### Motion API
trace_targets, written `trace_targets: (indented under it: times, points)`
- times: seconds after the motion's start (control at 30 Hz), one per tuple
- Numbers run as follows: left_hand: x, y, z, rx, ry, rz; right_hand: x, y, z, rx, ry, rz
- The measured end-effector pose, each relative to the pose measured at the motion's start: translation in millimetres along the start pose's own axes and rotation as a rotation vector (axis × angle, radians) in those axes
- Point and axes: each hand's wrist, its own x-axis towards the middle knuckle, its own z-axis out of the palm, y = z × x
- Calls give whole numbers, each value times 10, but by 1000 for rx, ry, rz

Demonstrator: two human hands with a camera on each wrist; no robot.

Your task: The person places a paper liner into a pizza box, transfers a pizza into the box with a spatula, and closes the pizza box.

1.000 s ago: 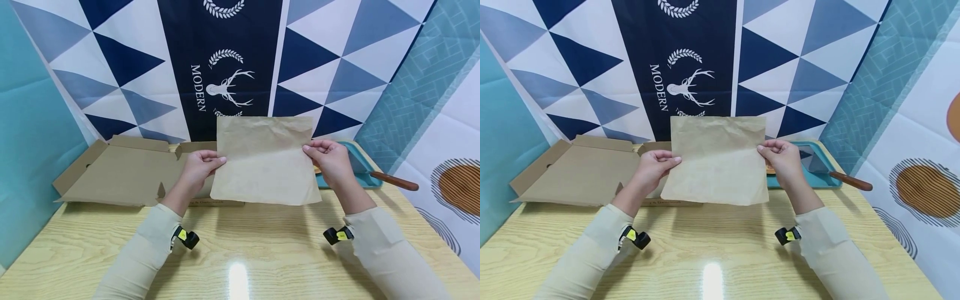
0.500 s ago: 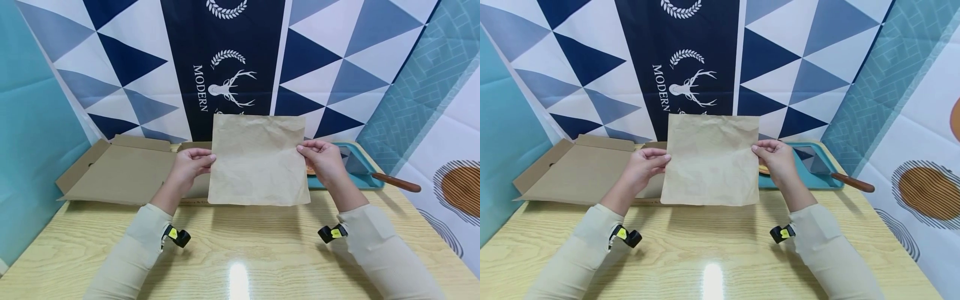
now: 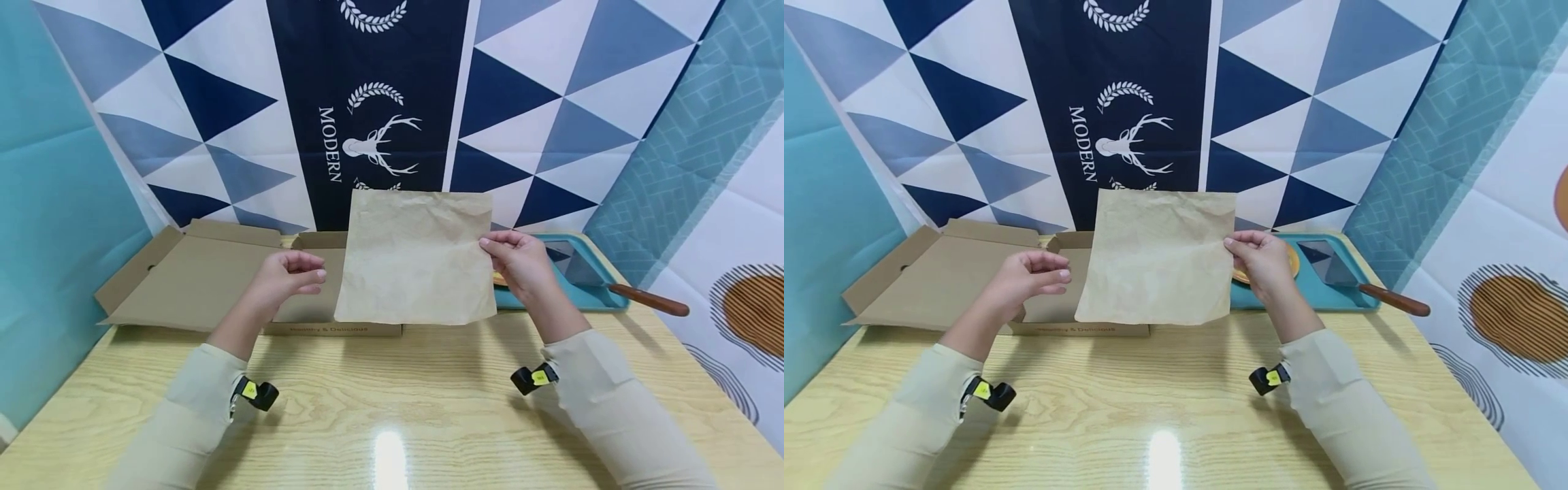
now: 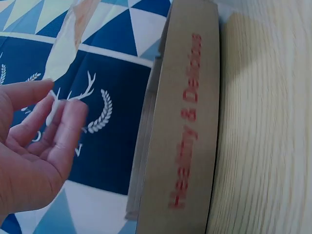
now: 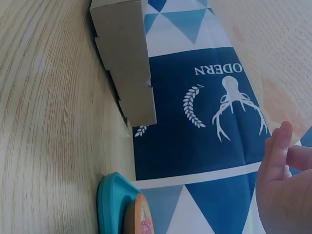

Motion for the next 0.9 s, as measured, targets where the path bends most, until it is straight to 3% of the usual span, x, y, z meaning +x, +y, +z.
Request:
trace_targets:
  times: [0.17,0.5,0.67,0.9]
  points:
    - [-102,-13,-97,163,-12,-32,12,22,40,19,4,14]
    - [-252,-126,-299,315,5,-26,139,176,205,51,6,21]
    - [-325,-158,-370,360,27,-59,221,280,340,47,22,47]
    - [-363,-238,-453,409,76,-122,358,416,518,-105,41,66]
